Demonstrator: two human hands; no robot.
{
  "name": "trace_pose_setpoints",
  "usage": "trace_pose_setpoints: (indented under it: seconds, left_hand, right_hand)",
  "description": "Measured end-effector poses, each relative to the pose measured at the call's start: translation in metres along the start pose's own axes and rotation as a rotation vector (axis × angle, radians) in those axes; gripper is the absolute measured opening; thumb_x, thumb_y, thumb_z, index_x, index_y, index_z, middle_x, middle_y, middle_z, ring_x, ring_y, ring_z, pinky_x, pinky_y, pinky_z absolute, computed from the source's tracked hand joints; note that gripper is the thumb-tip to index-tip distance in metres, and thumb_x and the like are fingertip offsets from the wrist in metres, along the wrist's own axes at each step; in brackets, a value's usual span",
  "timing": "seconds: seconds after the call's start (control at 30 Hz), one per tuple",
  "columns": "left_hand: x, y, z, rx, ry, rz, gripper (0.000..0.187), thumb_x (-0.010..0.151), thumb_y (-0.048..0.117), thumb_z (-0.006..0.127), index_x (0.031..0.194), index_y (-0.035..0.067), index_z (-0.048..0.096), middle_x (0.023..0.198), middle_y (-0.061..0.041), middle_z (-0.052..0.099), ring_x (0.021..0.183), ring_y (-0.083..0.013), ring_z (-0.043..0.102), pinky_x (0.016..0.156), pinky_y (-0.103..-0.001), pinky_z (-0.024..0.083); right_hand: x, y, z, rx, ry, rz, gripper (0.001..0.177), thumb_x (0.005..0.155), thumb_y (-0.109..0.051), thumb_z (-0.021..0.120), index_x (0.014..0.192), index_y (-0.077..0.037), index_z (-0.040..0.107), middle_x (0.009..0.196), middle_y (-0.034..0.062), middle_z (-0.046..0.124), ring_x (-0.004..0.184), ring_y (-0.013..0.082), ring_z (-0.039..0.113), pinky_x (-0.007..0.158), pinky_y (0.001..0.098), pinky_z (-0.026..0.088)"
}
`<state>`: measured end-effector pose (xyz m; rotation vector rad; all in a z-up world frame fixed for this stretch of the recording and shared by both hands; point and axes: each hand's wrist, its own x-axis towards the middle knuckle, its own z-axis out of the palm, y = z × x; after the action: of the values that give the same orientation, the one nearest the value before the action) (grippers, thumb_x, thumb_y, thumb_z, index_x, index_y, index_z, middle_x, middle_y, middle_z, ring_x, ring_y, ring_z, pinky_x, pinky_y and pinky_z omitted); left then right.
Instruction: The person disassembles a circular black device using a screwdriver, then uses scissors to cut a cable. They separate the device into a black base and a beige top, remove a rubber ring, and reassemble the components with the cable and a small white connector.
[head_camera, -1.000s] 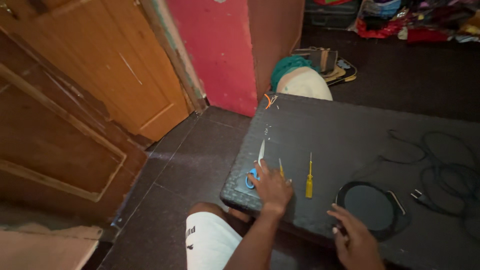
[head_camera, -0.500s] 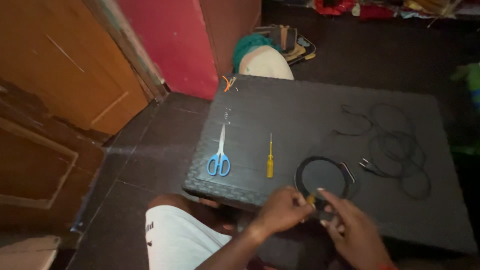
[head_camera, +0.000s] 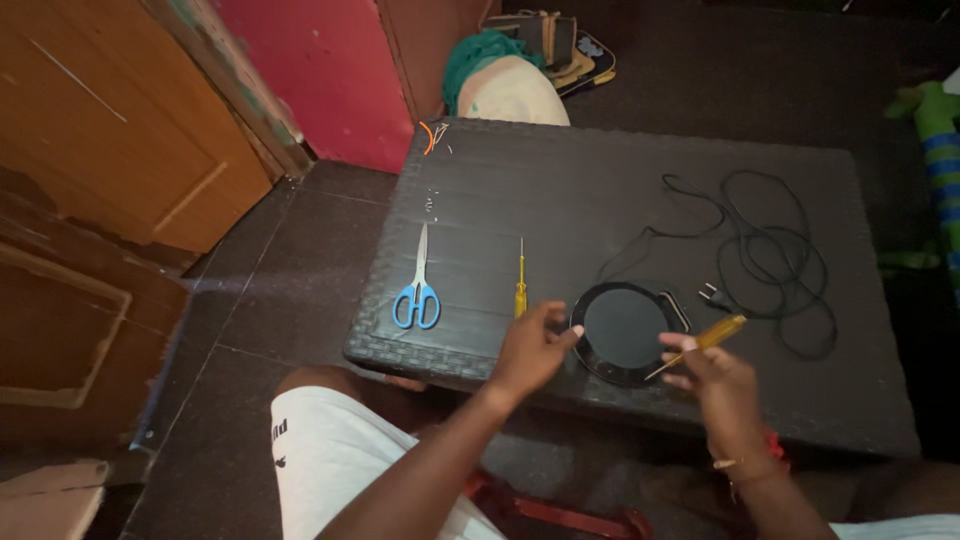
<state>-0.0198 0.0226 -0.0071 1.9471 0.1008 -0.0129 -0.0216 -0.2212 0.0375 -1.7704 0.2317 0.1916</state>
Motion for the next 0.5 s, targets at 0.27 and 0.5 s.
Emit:
trace_pose_setpoints:
  seconds: [0.27, 0.5]
  left_hand:
    - [0.014, -0.005, 0.02, 0.043, -0.055, -0.117, 0.099, 0.075, 0.038, 0.088, 0.153, 0.001, 0.04, 0.123, -0.017, 0.068, 0.095, -0.023, 0.071, 0.088, -0.037, 0.057]
    - [0.01, -0.003, 0.015, 0.173, -0.292, -0.077, 0.09, 0.058, 0.024, 0.095, 0.135, -0.002, 0.057, 0.085, -0.012, 0.076, 0.083, -0.0233, 0.074, 0.081, -0.039, 0.058]
  right_hand:
    - [0.019, 0.019, 0.0, 0.207, 0.065, -0.014, 0.056, 0.096, -0.004, 0.062, 0.15, -0.002, 0.049, 0.107, 0.022, 0.07, 0.092, 0.021, 0.071, 0.075, 0.0311, 0.059]
    - [0.025, 0.019, 0.002, 0.321, 0.185, 0.117, 0.083, 0.093, 0.002, 0.06, 0.16, -0.015, 0.014, 0.111, 0.0252, 0.067, 0.088, 0.0303, 0.072, 0.073, 0.0356, 0.062]
